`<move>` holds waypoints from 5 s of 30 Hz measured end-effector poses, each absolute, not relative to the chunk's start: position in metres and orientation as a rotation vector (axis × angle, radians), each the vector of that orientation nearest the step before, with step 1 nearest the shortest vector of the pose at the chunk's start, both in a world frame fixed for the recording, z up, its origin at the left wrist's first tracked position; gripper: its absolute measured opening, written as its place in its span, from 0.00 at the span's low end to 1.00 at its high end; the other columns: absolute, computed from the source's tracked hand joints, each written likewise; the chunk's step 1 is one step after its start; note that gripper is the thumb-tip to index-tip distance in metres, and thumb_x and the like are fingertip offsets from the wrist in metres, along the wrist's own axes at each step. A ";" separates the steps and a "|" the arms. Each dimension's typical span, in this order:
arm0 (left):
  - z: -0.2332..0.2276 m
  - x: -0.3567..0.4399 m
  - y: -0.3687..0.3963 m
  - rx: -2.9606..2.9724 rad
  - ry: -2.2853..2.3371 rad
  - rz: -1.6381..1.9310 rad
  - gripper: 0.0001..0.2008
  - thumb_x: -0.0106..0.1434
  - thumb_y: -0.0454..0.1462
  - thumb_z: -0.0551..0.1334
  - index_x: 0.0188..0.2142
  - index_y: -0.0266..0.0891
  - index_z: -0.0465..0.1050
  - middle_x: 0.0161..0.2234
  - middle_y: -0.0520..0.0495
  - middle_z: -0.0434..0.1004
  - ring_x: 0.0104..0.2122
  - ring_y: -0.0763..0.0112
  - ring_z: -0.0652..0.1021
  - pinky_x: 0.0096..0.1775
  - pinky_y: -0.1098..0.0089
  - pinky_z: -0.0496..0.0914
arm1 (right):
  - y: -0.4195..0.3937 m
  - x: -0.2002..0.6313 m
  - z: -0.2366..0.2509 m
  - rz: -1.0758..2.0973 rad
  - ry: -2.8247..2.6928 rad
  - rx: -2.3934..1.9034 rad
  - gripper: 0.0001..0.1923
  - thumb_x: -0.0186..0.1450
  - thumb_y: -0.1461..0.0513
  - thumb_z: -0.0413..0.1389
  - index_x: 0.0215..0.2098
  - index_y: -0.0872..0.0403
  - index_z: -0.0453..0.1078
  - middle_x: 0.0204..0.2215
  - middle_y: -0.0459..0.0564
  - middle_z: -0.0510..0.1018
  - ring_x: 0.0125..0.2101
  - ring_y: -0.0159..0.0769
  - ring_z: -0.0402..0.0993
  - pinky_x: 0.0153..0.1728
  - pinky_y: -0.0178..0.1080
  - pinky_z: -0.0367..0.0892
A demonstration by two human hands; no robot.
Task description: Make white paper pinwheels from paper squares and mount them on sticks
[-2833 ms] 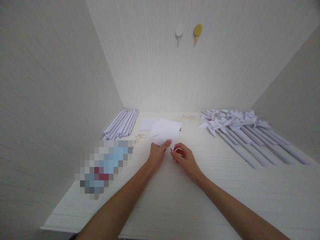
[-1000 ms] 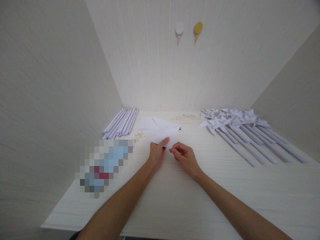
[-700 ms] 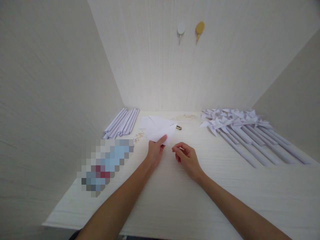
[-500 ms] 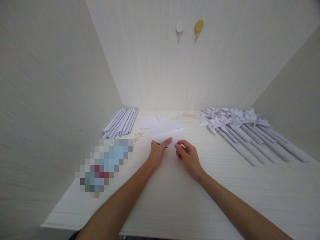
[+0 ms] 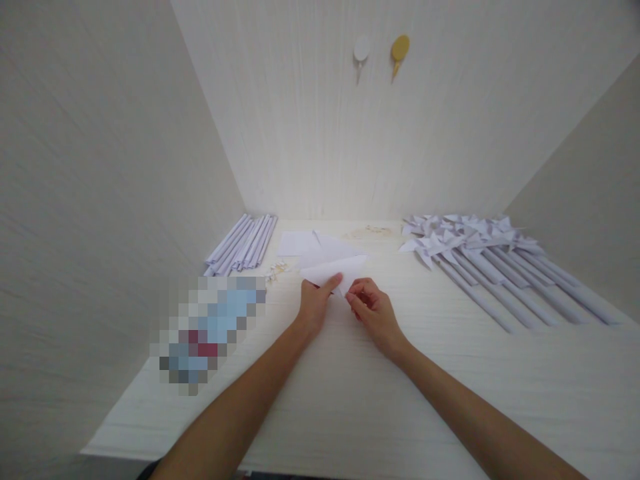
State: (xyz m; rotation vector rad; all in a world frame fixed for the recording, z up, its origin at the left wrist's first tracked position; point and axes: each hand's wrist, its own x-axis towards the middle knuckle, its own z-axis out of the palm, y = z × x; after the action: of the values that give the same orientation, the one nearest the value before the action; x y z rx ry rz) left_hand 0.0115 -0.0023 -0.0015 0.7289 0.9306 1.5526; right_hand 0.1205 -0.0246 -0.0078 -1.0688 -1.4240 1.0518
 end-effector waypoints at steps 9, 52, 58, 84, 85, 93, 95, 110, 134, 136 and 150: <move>0.005 0.008 -0.003 0.663 0.905 1.554 0.13 0.39 0.35 0.68 0.28 0.34 0.72 0.28 0.48 0.76 0.29 0.73 0.73 0.32 0.72 0.66 | -0.027 0.119 -0.003 1.160 -1.377 -1.111 0.09 0.54 0.57 0.53 0.29 0.54 0.61 0.19 0.40 0.61 0.16 0.24 0.54 0.16 0.31 0.50; 0.004 0.009 -0.011 0.929 0.857 1.279 0.08 0.40 0.32 0.65 0.25 0.35 0.72 0.24 0.49 0.75 0.25 0.71 0.73 0.32 0.69 0.66 | -0.024 0.126 -0.002 1.292 -1.093 -1.012 0.14 0.52 0.55 0.55 0.18 0.55 0.59 0.11 0.38 0.61 0.12 0.22 0.54 0.13 0.29 0.49; -0.001 0.008 -0.008 0.964 0.893 1.300 0.08 0.40 0.33 0.65 0.24 0.34 0.71 0.21 0.51 0.73 0.22 0.72 0.71 0.29 0.70 0.65 | -0.025 0.125 -0.002 1.267 -1.206 -1.032 0.14 0.55 0.55 0.52 0.18 0.55 0.60 0.12 0.39 0.63 0.13 0.23 0.56 0.15 0.29 0.51; 0.006 0.009 -0.011 0.812 0.858 1.388 0.14 0.42 0.34 0.65 0.32 0.34 0.71 0.27 0.51 0.73 0.25 0.73 0.72 0.30 0.71 0.66 | -0.026 0.124 -0.003 1.318 -1.303 -1.034 0.09 0.53 0.58 0.53 0.20 0.55 0.62 0.10 0.38 0.62 0.12 0.23 0.55 0.15 0.30 0.51; 0.006 0.009 -0.011 0.812 0.859 1.395 0.14 0.42 0.33 0.65 0.32 0.34 0.71 0.28 0.50 0.74 0.27 0.73 0.72 0.31 0.70 0.66 | -0.026 0.124 -0.003 1.317 -1.302 -1.048 0.10 0.53 0.58 0.53 0.19 0.55 0.61 0.10 0.38 0.62 0.12 0.23 0.54 0.15 0.30 0.51; 0.004 0.008 -0.009 0.859 0.884 1.397 0.11 0.42 0.35 0.65 0.28 0.34 0.70 0.23 0.52 0.72 0.22 0.74 0.70 0.27 0.71 0.65 | -0.024 0.124 0.000 1.333 -1.389 -1.070 0.12 0.53 0.57 0.52 0.18 0.56 0.64 0.10 0.39 0.61 0.13 0.23 0.55 0.16 0.31 0.51; 0.004 0.008 -0.009 0.856 0.897 1.404 0.13 0.41 0.34 0.65 0.30 0.34 0.71 0.25 0.51 0.72 0.23 0.74 0.70 0.28 0.71 0.65 | -0.024 0.124 0.000 1.344 -1.384 -1.077 0.11 0.52 0.57 0.53 0.17 0.56 0.64 0.10 0.39 0.61 0.13 0.24 0.55 0.16 0.31 0.51; 0.008 0.010 -0.010 0.761 0.939 1.479 0.19 0.42 0.33 0.65 0.37 0.35 0.71 0.30 0.49 0.75 0.31 0.71 0.73 0.37 0.69 0.65 | -0.024 0.123 -0.002 1.346 -1.422 -1.043 0.08 0.51 0.59 0.54 0.20 0.55 0.61 0.11 0.37 0.61 0.14 0.23 0.55 0.16 0.30 0.51; 0.002 0.010 -0.009 0.811 0.965 1.463 0.13 0.42 0.34 0.65 0.31 0.35 0.71 0.29 0.49 0.74 0.29 0.71 0.72 0.36 0.69 0.66 | -0.027 0.122 0.003 1.330 -1.426 -1.006 0.09 0.52 0.60 0.54 0.18 0.55 0.60 0.12 0.38 0.60 0.15 0.24 0.54 0.16 0.31 0.50; 0.002 0.010 -0.010 0.813 0.982 1.474 0.11 0.42 0.34 0.65 0.29 0.35 0.71 0.27 0.50 0.74 0.29 0.71 0.72 0.36 0.69 0.66 | -0.027 0.123 0.004 1.357 -1.405 -0.990 0.09 0.51 0.60 0.55 0.18 0.55 0.60 0.12 0.38 0.60 0.15 0.24 0.54 0.17 0.31 0.51; 0.006 0.010 -0.012 0.787 0.955 1.441 0.16 0.42 0.35 0.66 0.33 0.35 0.71 0.30 0.48 0.75 0.34 0.68 0.74 0.40 0.67 0.66 | -0.027 0.123 0.001 1.315 -1.390 -1.050 0.12 0.52 0.55 0.54 0.19 0.55 0.60 0.12 0.39 0.60 0.14 0.24 0.55 0.16 0.31 0.51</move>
State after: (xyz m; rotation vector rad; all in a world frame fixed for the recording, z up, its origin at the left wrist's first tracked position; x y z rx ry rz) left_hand 0.0097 -0.0117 0.0056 0.7871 0.9548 1.4413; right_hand 0.1227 -0.0272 0.0014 -1.0502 -1.3898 1.3146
